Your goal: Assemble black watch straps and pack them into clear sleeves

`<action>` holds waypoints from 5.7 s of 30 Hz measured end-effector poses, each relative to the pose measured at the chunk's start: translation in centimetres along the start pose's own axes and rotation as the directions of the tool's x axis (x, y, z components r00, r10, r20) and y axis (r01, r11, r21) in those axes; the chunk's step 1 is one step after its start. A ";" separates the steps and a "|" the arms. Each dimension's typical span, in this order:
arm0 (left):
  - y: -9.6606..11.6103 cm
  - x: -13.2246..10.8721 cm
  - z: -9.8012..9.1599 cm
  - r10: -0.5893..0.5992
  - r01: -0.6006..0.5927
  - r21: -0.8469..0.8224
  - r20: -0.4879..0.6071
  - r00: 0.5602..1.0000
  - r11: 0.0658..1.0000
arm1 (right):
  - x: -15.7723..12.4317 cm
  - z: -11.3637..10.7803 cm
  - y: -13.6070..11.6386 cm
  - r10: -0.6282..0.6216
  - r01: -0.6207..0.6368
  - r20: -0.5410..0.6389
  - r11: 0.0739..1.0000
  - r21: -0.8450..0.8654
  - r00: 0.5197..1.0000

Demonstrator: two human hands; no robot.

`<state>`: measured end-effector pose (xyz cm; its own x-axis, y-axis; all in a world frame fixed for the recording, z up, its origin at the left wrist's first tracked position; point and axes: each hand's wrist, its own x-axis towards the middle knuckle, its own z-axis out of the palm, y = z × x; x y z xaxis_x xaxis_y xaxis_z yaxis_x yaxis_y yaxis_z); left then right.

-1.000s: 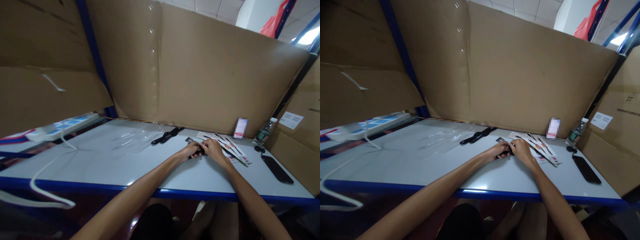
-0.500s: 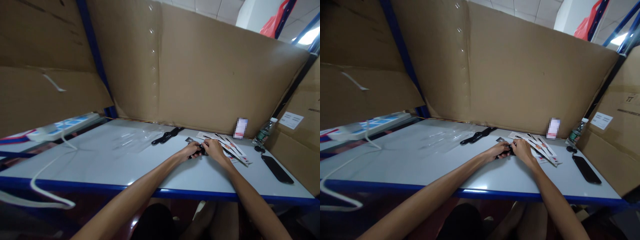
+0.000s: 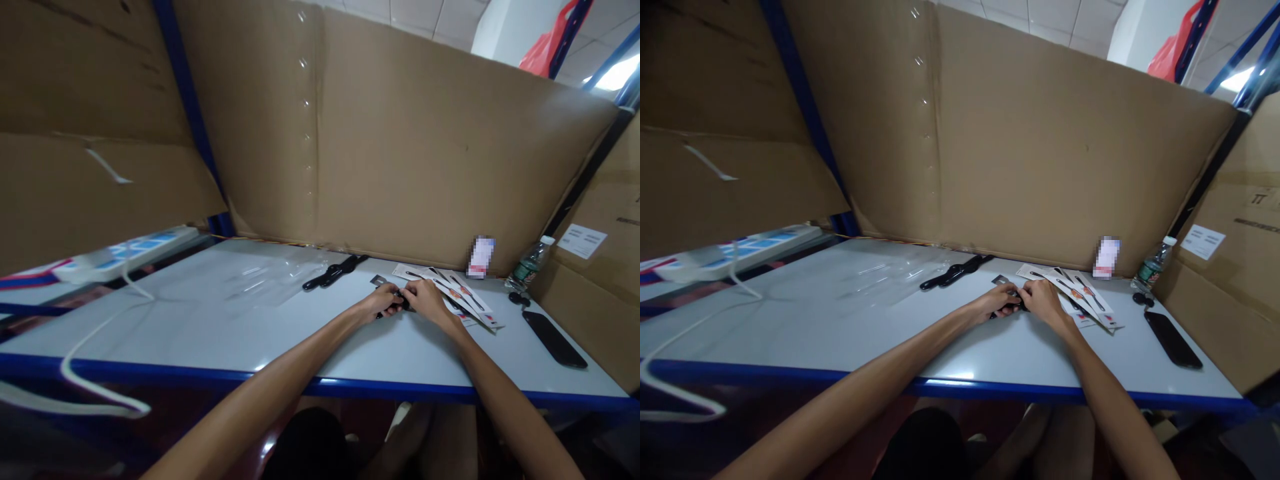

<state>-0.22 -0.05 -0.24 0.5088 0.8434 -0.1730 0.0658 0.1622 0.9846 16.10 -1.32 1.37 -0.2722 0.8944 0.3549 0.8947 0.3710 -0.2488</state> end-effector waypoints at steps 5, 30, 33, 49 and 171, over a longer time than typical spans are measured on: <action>-0.2 0.2 -0.1 0.004 -0.004 0.011 0.003 1.000 1.000 | -0.1 -0.2 -0.2 -0.014 0.014 0.002 1.000 0.004 1.000; -0.2 -0.1 -0.1 0.000 0.001 -0.039 0.030 1.000 0.999 | -0.3 -0.6 -0.9 0.043 -0.038 0.045 0.993 -0.113 0.998; 0.0 -0.2 0.2 0.004 -0.004 0.000 0.009 1.000 1.000 | -0.4 -0.6 -1.1 0.099 -0.092 0.039 0.982 -0.163 0.994; -0.2 0.0 0.3 0.029 -0.029 -0.004 -0.004 1.000 1.000 | -0.7 -0.8 -2.0 0.106 -0.091 0.075 0.979 -0.181 0.992; 0.0 -0.3 0.8 0.109 -0.110 -0.024 -0.015 0.994 0.994 | -0.2 -0.3 -0.9 0.036 -0.035 -0.073 0.999 0.008 0.997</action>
<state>0.27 -0.70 -0.21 0.4996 0.8638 -0.0646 -0.0108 0.0808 0.9967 15.46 -1.91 1.79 -0.2137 0.8864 0.4106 0.9008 0.3415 -0.2684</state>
